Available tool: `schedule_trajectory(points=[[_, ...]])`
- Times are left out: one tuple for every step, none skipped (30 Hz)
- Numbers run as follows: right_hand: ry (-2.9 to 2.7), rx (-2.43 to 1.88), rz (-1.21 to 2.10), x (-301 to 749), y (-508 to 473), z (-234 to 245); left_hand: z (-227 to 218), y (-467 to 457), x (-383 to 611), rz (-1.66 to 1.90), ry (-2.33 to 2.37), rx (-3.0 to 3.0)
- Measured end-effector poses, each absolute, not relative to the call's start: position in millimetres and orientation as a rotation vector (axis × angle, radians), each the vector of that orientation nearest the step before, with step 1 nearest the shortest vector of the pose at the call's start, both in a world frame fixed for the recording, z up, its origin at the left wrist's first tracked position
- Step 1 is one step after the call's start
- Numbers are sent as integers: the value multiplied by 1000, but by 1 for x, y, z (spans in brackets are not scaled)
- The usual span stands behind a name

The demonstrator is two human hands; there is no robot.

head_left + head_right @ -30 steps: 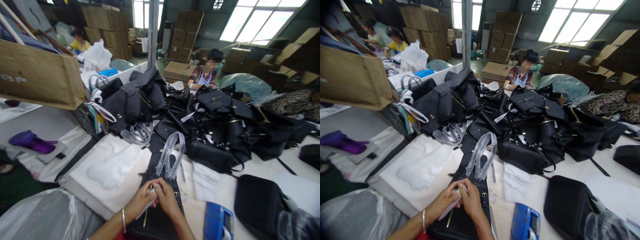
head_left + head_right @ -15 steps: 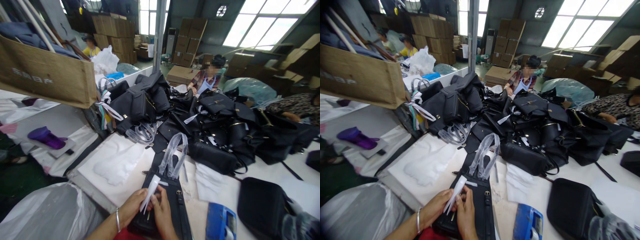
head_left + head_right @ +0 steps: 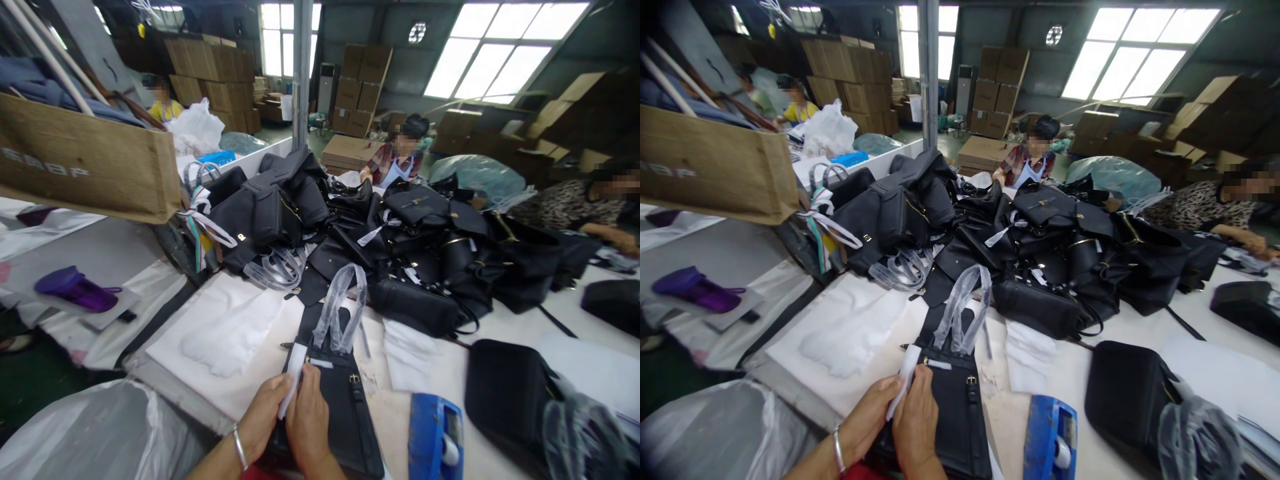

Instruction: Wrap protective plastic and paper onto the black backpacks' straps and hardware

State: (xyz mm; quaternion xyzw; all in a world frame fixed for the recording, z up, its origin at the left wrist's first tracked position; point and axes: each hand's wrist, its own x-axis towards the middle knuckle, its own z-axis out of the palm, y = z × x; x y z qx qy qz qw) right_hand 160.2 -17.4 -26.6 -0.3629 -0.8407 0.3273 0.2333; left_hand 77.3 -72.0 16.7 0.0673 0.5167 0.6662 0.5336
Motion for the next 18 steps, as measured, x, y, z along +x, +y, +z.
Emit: schedule_trajectory(points=[[-2321,-976,840,161,-19,-32,14,-71,77,1584,1236,149],[-2333,-942,801,162,-21,-36,11,-70,77,1581,1244,137],[-2344,-895,788,165,-22,-40,8,-70,77,1581,1261,123],[-2358,-838,803,168,-23,-42,5,-69,77,1582,1291,109],[-2368,-784,847,172,-23,-42,3,-69,78,1582,1329,97],[-2372,-741,920,177,-22,-40,1,-68,78,1578,1370,84],[-2372,-708,1028,181,-19,-36,-1,-68,78,1568,1411,71],[-2355,-698,1171,185,-15,-30,-2,-67,78,1551,1448,64],[-2309,-715,1339,188,-9,-23,-4,-66,79,1531,1477,66],[-2230,-759,1514,191,-2,-16,-5,-64,79,1513,1499,82],[-2130,-822,1668,192,6,-8,-6,-63,79,1496,1514,111],[-2033,-888,1776,191,14,-2,-7,-62,80,1474,1532,152],[-1957,-950,1825,190,20,4,-8,-61,81,1448,1554,202],[-1919,-1000,1816,188,26,8,-9,-61,82,1417,1580,259],[-1920,-1034,1769,185,29,10,-9,-61,84,1385,1613,320],[-1944,-1064,1707,183,31,11,-8,-61,85,1351,1646,379],[-1972,-1098,1650,180,32,9,-7,-62,87,1314,1673,432],[-1989,-1141,1614,177,32,6,-5,-63,87,1279,1689,472]])
